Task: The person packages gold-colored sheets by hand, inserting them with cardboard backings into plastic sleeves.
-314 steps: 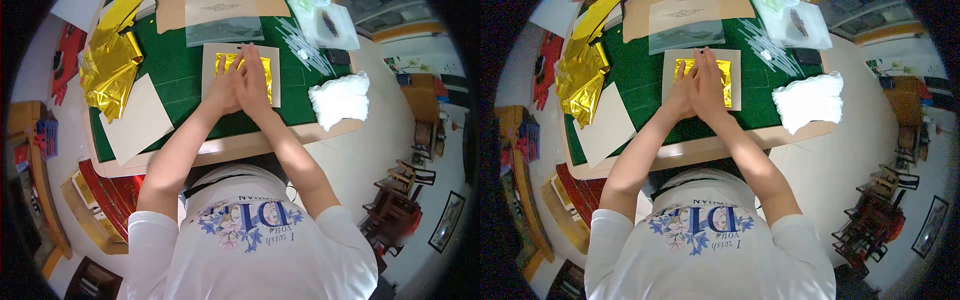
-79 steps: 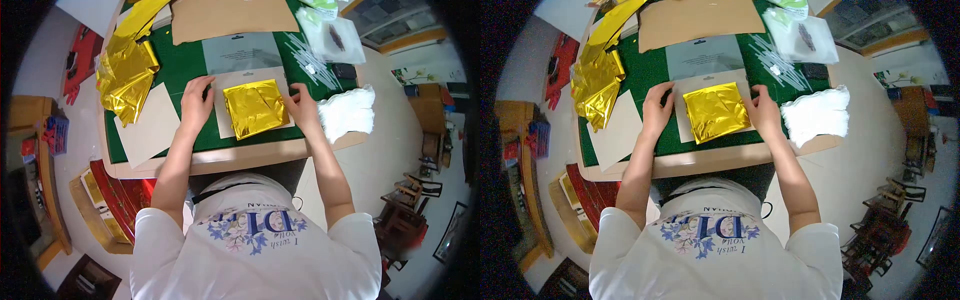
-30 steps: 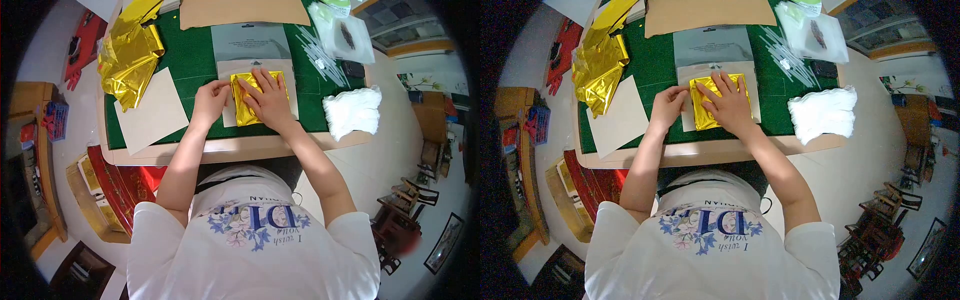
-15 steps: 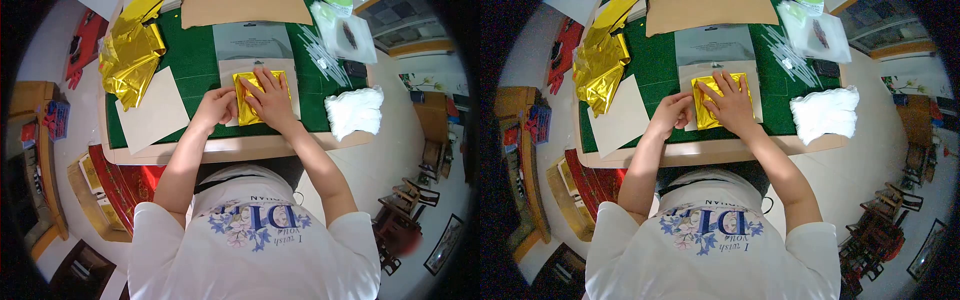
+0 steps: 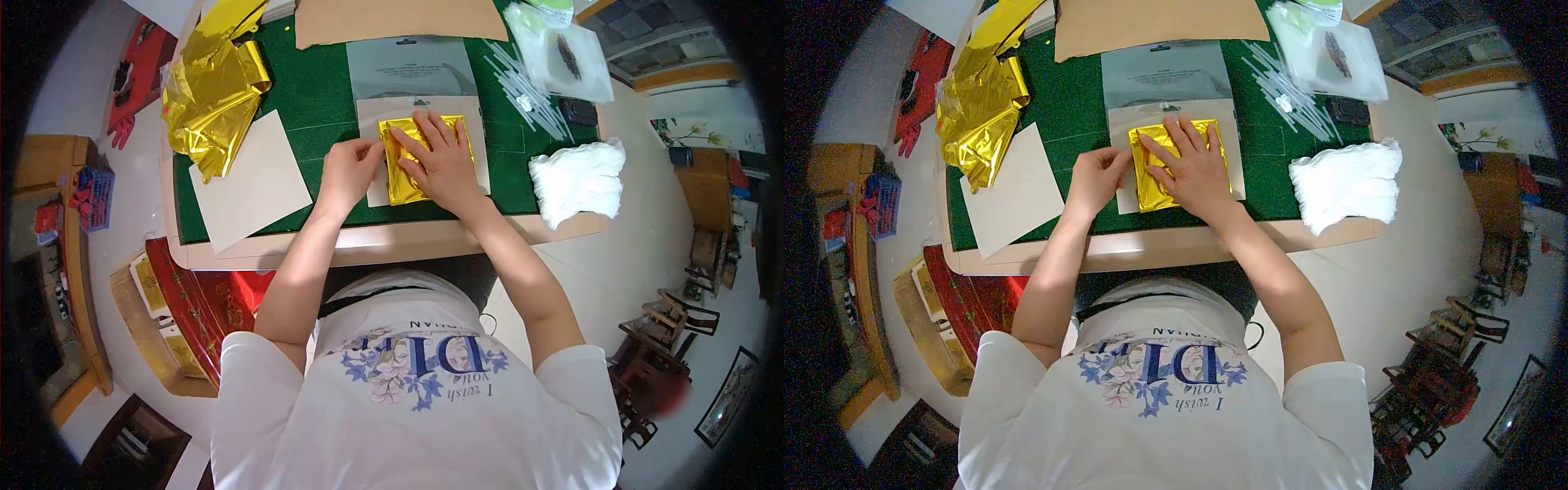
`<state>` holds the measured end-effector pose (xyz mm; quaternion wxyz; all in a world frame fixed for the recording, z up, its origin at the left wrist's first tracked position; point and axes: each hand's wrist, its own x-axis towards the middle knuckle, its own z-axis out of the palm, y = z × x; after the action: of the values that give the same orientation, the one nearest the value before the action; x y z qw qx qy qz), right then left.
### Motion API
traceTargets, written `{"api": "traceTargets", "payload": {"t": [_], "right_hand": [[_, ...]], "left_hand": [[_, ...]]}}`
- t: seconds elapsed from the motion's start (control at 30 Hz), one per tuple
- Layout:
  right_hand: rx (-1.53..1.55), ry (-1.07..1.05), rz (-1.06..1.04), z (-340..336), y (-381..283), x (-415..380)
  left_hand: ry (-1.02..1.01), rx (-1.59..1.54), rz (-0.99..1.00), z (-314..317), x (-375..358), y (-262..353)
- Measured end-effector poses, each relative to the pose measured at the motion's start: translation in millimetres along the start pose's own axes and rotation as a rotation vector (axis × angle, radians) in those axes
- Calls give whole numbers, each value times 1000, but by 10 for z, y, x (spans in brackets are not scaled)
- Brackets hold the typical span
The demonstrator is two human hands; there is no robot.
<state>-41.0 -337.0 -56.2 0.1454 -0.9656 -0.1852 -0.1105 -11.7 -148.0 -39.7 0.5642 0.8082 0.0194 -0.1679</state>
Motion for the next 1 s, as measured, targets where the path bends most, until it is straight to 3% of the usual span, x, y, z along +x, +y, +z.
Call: {"api": "traceTargets", "payload": {"t": [0.33,0.4,0.53,0.6,0.7,0.83,0.93,1.0], "right_hand": [[-5,8,5,19,7,-2],[-12,9,-5,11,10,-3],[-6,17,-7,18,18,-9],[-4,18,-9,10,11,-3],[-11,11,2,29,8,-8],[-12,14,-2,20,7,0],[-17,1,0,-6,-12,2],[-4,1,3,-9,-8,5]], "left_hand": [[107,257,33,117,166,63],[216,552,109,155,84,130],[240,676,100,249,7,122],[384,767,581,274,-66,29],[405,984,561,273,-121,-47],[384,990,494,259,-134,-10],[388,990,526,201,-148,-22],[437,808,651,132,-211,-82]]}}
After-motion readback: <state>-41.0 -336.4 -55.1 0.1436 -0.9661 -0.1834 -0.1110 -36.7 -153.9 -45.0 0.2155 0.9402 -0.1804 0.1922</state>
